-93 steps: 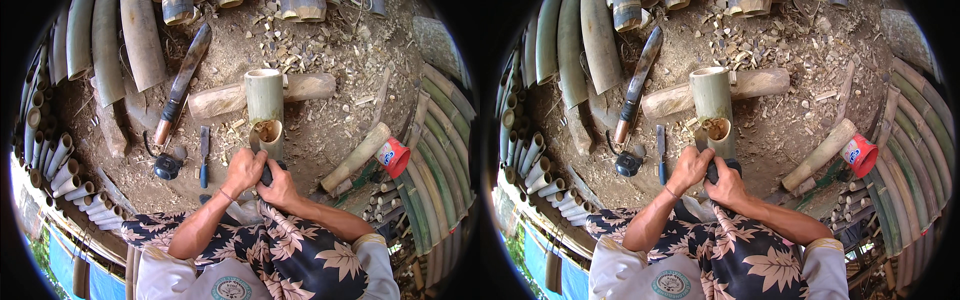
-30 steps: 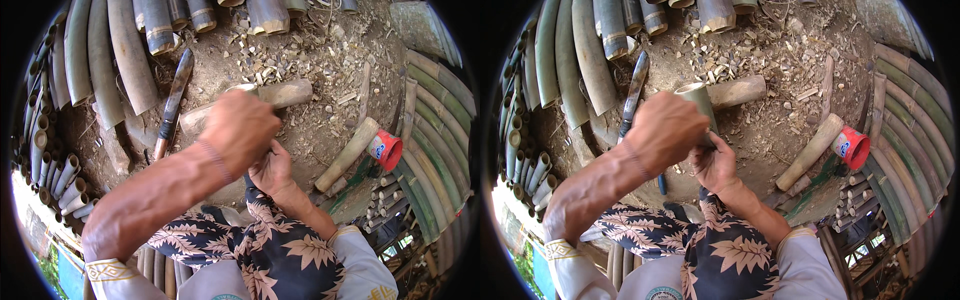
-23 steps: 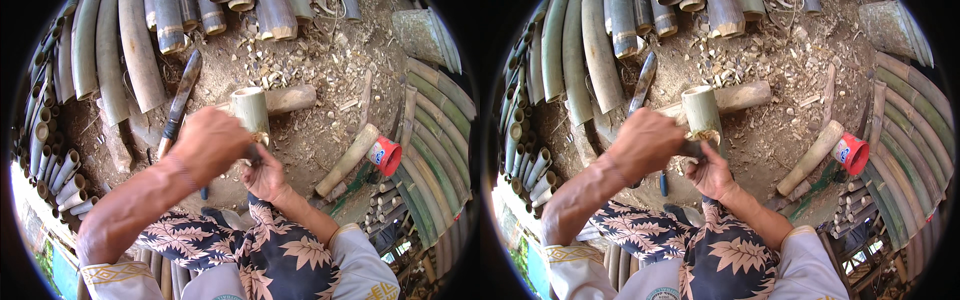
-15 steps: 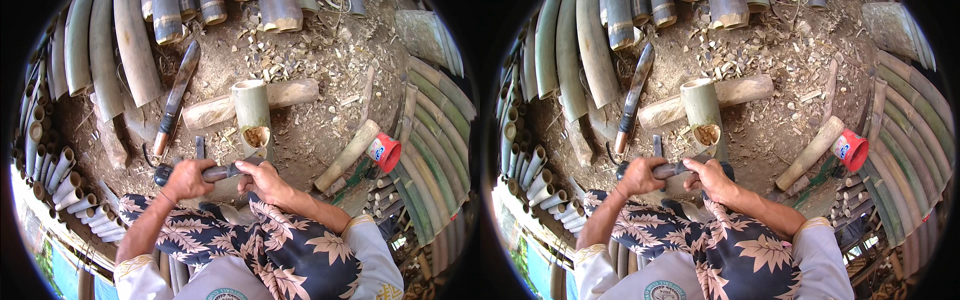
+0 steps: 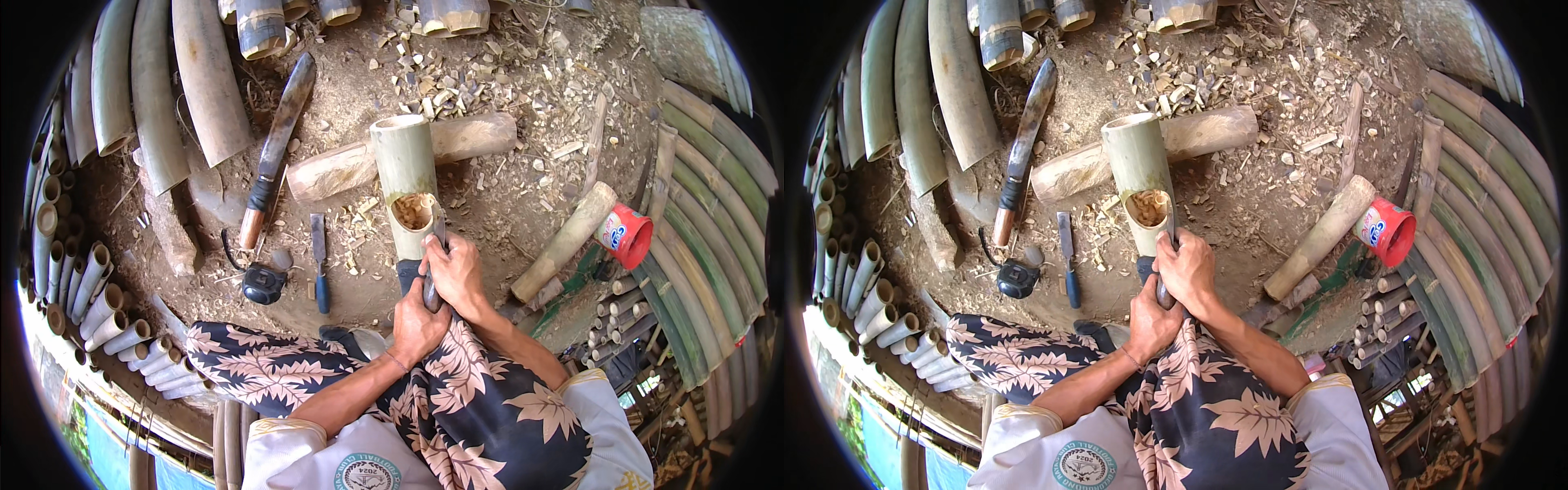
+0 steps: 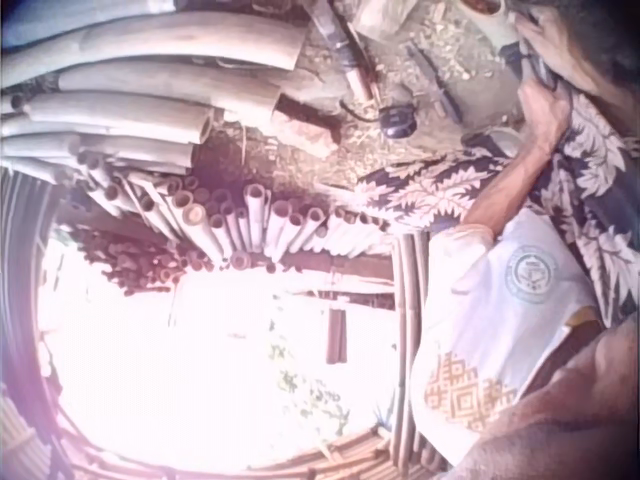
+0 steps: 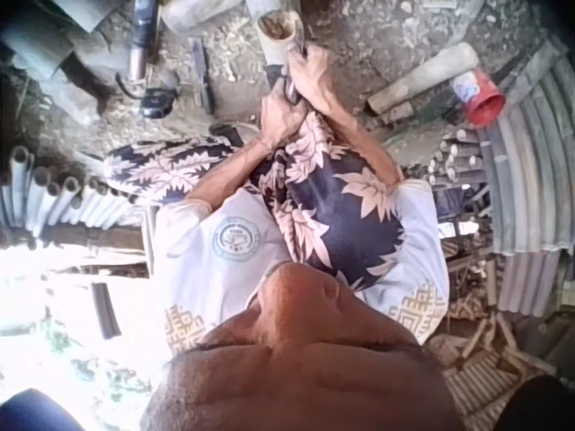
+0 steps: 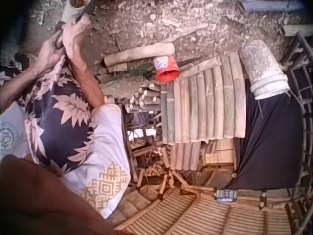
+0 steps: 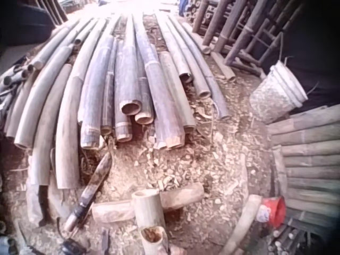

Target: The person uses a knife and a curved blade to carve and hollow out a hole in a bamboo segment and then inserts a long bamboo pole into it to check the fit.

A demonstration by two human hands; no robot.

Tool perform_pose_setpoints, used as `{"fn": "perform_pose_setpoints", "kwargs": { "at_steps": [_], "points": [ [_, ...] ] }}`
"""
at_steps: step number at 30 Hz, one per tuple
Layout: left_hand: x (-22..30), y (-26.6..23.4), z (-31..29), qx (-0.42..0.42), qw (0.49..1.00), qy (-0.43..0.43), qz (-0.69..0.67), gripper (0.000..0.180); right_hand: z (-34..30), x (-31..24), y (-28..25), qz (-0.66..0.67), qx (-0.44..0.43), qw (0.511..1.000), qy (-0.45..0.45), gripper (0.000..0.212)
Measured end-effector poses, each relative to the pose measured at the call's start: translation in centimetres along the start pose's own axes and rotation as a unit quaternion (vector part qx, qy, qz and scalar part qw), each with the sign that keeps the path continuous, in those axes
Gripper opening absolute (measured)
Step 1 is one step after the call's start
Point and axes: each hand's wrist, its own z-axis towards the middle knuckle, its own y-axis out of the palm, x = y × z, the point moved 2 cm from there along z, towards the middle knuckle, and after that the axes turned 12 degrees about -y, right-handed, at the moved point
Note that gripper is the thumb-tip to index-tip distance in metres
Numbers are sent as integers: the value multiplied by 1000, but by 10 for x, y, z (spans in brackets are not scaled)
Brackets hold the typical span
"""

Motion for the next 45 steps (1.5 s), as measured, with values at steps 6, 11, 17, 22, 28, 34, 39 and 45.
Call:
{"fn": "perform_pose_setpoints", "kwargs": {
  "at_steps": [6,11,17,22,28,34,39,45],
  "points": [
    [27,-117,-1,49,847,234,476,22,-24,9,35,566,-142,797,156,27],
    [71,-163,20,-77,807,245,531,28,-19,-3,36,664,-197,695,195,26],
    [6,-111,16,-106,907,135,385,42,-25,7,15,443,-175,870,130,29],
    [11,-80,8,7,890,286,356,47,-35,2,-19,407,-138,902,35,27],
    [56,-145,18,-84,855,210,467,34,-19,-2,21,590,-208,754,199,28],
    [5,-86,16,-129,940,93,303,65,-17,10,8,368,-127,910,140,27],
    [-5,-3,9,-83,992,1,91,77,-2,9,-2,50,-42,998,-7,41],
    [-17,-14,-2,-70,994,43,67,71,-29,-1,-3,-31,-28,997,-62,35]
  ]
}}
